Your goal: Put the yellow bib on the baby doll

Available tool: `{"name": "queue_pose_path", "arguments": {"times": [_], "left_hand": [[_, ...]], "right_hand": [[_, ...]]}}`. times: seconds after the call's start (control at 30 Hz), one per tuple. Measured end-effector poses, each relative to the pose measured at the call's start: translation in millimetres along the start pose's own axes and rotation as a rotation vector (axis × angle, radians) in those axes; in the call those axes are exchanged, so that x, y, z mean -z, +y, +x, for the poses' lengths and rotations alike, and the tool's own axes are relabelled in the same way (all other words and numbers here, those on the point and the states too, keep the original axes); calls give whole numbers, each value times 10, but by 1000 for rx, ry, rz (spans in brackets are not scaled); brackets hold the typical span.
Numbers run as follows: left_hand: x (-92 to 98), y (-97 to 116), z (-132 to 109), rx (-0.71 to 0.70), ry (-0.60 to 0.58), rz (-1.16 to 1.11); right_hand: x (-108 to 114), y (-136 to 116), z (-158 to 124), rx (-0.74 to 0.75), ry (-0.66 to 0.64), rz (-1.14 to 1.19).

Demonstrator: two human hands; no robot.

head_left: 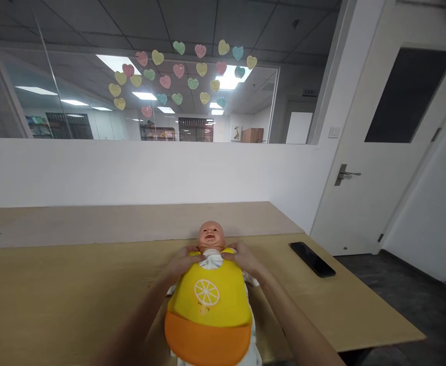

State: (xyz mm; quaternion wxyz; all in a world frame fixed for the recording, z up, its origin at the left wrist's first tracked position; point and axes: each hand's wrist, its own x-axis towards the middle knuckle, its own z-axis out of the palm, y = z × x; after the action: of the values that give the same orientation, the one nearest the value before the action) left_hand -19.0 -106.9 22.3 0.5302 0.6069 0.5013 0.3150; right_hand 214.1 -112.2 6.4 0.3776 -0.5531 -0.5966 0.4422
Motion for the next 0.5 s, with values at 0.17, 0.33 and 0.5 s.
{"name": "queue_pose_path", "arguments": {"times": [0.17, 0.33, 0.5], "left_hand": [[-120, -74, -959, -170, 159, 125], [-334, -33, -1947, -225, 126, 89], [-576, -258, -2452, -177, 60, 100]], "right_hand": [[-125, -433, -1166, 90, 3, -58], [-344, -355, -2153, 209, 10, -62], [-404, 55, -2618, 104, -78, 66]]}}
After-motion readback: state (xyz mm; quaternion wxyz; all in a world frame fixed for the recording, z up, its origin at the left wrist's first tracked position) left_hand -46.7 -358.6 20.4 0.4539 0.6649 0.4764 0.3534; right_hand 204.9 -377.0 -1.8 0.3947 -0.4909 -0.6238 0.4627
